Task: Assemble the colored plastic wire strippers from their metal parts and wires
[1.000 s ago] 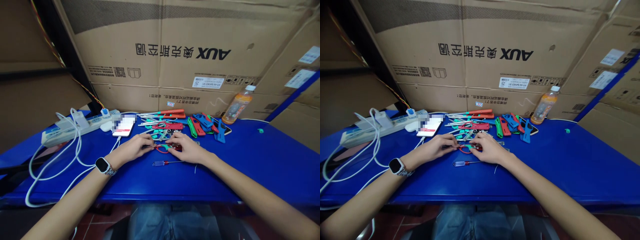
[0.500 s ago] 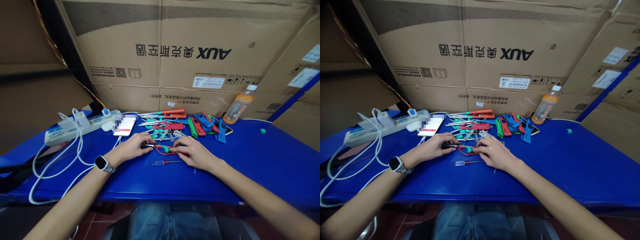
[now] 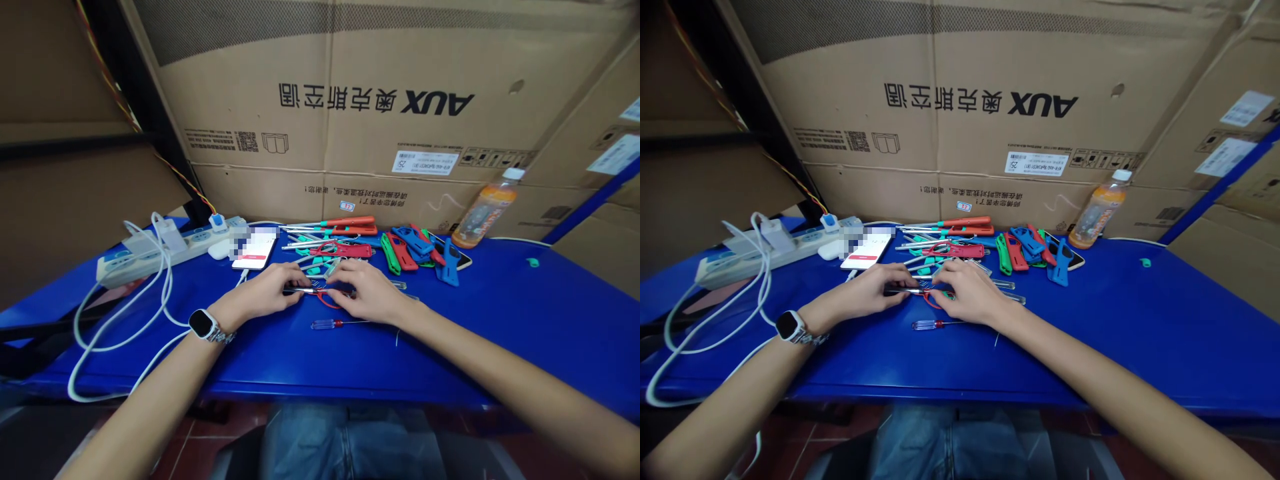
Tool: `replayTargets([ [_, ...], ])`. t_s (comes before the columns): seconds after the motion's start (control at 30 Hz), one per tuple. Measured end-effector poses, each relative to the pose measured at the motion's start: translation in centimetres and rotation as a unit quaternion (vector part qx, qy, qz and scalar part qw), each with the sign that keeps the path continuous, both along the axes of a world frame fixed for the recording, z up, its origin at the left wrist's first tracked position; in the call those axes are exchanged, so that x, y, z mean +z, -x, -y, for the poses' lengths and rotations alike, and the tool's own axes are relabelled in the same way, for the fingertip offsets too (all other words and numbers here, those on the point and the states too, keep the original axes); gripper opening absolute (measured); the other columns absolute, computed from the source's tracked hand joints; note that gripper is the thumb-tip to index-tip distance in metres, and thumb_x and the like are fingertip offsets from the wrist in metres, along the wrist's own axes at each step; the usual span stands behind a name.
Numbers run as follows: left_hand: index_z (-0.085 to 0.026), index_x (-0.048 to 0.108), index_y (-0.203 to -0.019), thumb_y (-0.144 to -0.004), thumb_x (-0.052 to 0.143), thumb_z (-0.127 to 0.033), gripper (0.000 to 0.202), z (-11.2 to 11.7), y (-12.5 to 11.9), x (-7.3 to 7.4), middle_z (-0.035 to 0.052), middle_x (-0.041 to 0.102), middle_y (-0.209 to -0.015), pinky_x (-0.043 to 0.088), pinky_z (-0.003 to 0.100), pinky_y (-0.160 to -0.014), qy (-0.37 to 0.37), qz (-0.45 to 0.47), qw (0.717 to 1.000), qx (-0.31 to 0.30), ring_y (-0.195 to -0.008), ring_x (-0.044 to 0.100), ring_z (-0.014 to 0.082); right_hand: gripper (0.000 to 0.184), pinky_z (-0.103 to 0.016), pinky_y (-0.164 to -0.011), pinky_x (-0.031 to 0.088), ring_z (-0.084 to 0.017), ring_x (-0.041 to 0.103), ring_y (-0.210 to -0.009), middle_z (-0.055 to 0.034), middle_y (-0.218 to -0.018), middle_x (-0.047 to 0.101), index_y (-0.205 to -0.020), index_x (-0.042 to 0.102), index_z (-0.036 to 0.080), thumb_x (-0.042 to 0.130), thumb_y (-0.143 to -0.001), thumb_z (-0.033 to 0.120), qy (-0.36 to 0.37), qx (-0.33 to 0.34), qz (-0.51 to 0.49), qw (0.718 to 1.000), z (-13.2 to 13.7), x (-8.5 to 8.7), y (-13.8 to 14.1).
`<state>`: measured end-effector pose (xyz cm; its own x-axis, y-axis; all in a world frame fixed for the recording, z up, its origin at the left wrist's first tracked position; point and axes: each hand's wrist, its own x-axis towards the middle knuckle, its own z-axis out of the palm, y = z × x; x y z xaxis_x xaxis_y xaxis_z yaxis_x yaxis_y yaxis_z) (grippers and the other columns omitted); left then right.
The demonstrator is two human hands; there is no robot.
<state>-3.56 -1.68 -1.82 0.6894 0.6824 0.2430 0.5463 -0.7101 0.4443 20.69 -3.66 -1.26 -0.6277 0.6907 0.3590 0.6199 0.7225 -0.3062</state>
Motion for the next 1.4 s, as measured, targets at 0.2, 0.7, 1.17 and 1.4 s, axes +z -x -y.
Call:
replayTargets([
  [0.2,-0.018,0.069,-0.099,-0.091,0.053,-0.014,0.019,0.0,0.0,0.0,0.0053,0.065,-0.097,0.05,0.028,-0.078,-0.007,0.015,1.0,-0.014,-0.086,0.063,0.0166,0.011,-0.034,-0.082,0.044,-0.02,0.06,-0.092,-0.0047,-0.091,0.07,-0.089,0.074,0.019,0.064,-0.088,0.024,0.031,-0.017,-0.005,0.999,-0.8,-0.8,1.9],
  [0.7,-0.016,0.071,-0.101,-0.095,0.054,-0.018,0.019,0.3,-0.4,0.3,0.0068,0.066,-0.096,0.05,0.03,-0.077,-0.004,0.031,0.999,-0.022,-0.083,0.064,0.0167,0.014,-0.033,-0.075,0.034,-0.018,0.057,-0.083,-0.0036,-0.085,0.069,-0.085,0.074,0.017,0.061,-0.092,0.017,-0.059,-0.013,0.0,0.998,-0.4,-1.9,2.1],
  [1.17,-0.017,0.072,-0.097,-0.09,0.06,-0.015,0.014,0.1,-0.3,0.1,0.0051,0.069,-0.091,0.05,0.028,-0.077,0.004,0.034,0.999,-0.026,-0.082,0.065,0.0162,0.011,-0.034,-0.076,0.039,-0.018,0.058,-0.083,-0.0043,-0.084,0.067,-0.085,0.073,0.017,0.062,-0.088,0.018,-0.042,-0.018,-0.017,0.999,0.0,-2.1,2.3],
  [1.4,-0.017,0.074,-0.094,-0.088,0.064,-0.017,0.012,0.1,-0.4,-0.1,0.0045,0.069,-0.087,0.05,0.03,-0.08,-0.012,0.038,0.998,-0.042,-0.083,0.064,0.0168,0.01,-0.034,-0.081,0.044,-0.017,0.061,-0.086,-0.0027,-0.086,0.069,-0.083,0.072,0.02,0.063,-0.087,0.018,0.029,0.006,-0.085,0.996,-0.7,-2.8,1.8],
])
